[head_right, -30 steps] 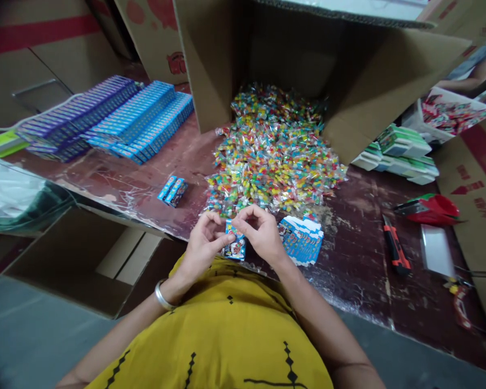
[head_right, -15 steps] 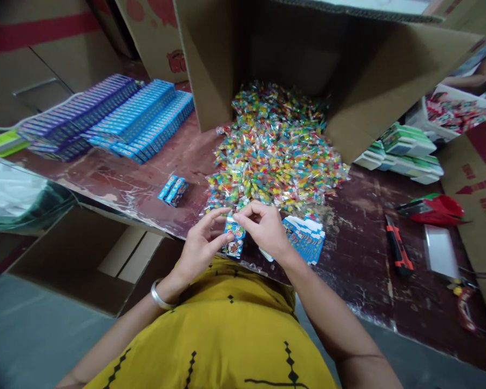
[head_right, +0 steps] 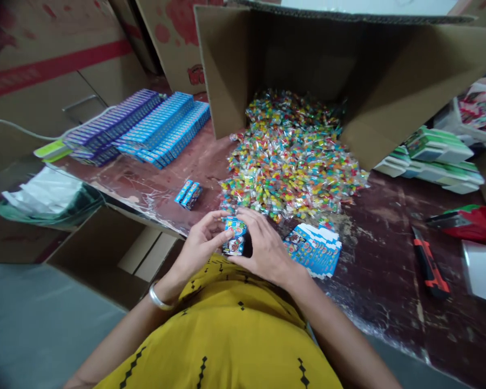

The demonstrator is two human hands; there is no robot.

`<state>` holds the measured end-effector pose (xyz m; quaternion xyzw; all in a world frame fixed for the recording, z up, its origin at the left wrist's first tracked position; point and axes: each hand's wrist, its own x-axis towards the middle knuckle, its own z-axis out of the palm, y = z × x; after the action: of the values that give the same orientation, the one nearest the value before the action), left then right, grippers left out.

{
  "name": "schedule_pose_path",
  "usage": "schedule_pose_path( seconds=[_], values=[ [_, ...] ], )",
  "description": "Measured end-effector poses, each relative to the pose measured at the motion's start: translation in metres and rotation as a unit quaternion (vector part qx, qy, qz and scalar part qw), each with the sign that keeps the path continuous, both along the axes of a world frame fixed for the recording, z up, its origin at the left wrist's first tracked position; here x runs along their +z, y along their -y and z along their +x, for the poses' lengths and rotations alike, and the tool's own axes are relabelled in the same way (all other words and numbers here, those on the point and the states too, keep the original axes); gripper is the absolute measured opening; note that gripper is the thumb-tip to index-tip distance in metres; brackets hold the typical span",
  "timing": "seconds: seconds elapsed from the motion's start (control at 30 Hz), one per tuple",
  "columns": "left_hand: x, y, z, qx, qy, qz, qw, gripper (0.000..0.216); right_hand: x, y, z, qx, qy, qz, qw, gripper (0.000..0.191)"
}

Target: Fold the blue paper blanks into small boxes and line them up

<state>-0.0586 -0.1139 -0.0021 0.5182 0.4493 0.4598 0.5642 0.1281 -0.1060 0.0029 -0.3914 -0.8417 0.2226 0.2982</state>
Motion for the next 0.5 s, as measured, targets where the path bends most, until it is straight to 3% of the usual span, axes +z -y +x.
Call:
schedule_pose_path(
  seconds=[0.1,0.2,0.27,0.33,0.4,0.5],
  values=[
    [0.019,-0.012,-0.039,0.133,-0.183,0.085,0.97,0.038,0.008,-0.001,0.003,-0.002,-0.004,-0.019,1.0,0.109],
    [0.036,-0.039,-0.087,0.238,-0.425,0.141,0.862,0.04,0.013,-0.003,0.021,-0.074,-0.006,-0.007,0.997,0.088],
    [0.038,-0.061,-0.112,0.247,-0.553,0.128,0.785,0.041,0.01,-0.004,0.04,-0.135,-0.007,0.001,0.991,0.069],
    [0.033,-0.081,-0.126,0.215,-0.635,0.096,0.735,0.04,0.003,-0.003,0.061,-0.187,-0.006,-0.004,0.982,0.06],
    [0.023,-0.097,-0.131,0.178,-0.675,0.068,0.713,0.039,-0.005,0.0,0.082,-0.229,0.001,-0.017,0.973,0.057],
    [0.012,-0.108,-0.129,0.146,-0.686,0.043,0.712,0.038,-0.014,0.009,0.11,-0.286,0.017,-0.041,0.957,0.057]
  ],
)
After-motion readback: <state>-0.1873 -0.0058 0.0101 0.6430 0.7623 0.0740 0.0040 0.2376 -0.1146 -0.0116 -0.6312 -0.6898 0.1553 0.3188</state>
